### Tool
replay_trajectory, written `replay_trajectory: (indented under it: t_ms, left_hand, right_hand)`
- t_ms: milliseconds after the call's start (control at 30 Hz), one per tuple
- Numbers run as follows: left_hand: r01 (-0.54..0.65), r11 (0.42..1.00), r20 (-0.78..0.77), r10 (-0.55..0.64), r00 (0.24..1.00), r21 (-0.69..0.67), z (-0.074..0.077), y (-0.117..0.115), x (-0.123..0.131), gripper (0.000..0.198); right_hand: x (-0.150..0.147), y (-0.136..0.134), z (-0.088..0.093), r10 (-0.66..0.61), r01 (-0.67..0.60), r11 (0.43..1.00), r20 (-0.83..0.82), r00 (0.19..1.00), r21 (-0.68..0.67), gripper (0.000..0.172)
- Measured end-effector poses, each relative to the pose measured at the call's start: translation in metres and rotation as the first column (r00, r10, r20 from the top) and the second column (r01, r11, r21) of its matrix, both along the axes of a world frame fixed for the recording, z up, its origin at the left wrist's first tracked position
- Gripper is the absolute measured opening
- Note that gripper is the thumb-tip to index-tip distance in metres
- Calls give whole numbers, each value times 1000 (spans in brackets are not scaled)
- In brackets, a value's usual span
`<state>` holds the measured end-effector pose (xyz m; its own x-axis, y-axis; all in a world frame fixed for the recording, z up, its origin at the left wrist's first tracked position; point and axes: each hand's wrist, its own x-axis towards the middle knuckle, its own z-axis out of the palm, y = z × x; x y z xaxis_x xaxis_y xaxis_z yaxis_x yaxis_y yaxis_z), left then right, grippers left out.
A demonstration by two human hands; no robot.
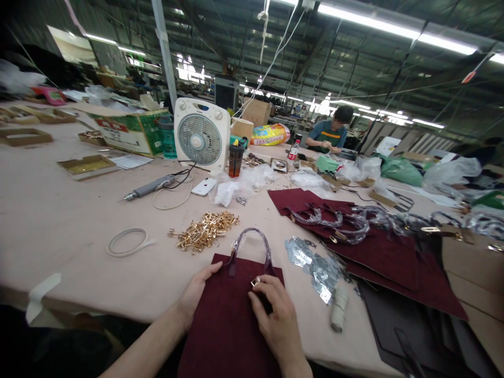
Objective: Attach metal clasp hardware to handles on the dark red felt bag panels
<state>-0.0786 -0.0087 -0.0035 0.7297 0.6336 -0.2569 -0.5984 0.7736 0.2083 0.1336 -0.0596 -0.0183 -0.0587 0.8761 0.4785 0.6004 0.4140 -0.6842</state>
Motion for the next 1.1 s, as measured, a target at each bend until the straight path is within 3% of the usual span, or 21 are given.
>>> replay_trajectory:
  t_ms: [167, 267, 333, 500, 733, 967, 1100]
  left_hand:
    - [7, 1000, -1, -7, 1000, 2, -2, 0, 0, 55]
    - [15, 1000, -1, -15, 1000, 11, 1, -2, 0, 55]
    - [16, 1000, 3, -16, 1000, 19, 3, -3, 0, 54]
    - [-5, 1000, -9, 5, 1000, 15, 1, -5, -1, 50]
    - [-16, 1000, 0, 16, 1000, 16, -2, -3, -2, 49]
    - [-18, 999, 31, 17, 999, 36, -1, -5, -1, 49]
    - [-13, 999, 19, 13, 1000, 29, 0, -5, -1, 51]
  right_hand:
    - [3, -6, -6, -178, 165, 981, -132, 975, -104, 13]
    - [6, -6, -2, -228, 166, 955, -251, 941, -244, 50]
    - [8, -3, 4, -206, 105, 951, -342, 917, -292, 63]
    - [5, 8, 13, -192, 38, 949, -479, 856, -313, 46]
    - [-4, 12, 2, -203, 50, 961, -568, 797, -273, 32]
    - [-3, 11, -5, -167, 75, 973, -441, 882, -220, 25]
    - [-5, 12, 0, -138, 112, 988, -295, 945, -103, 19]
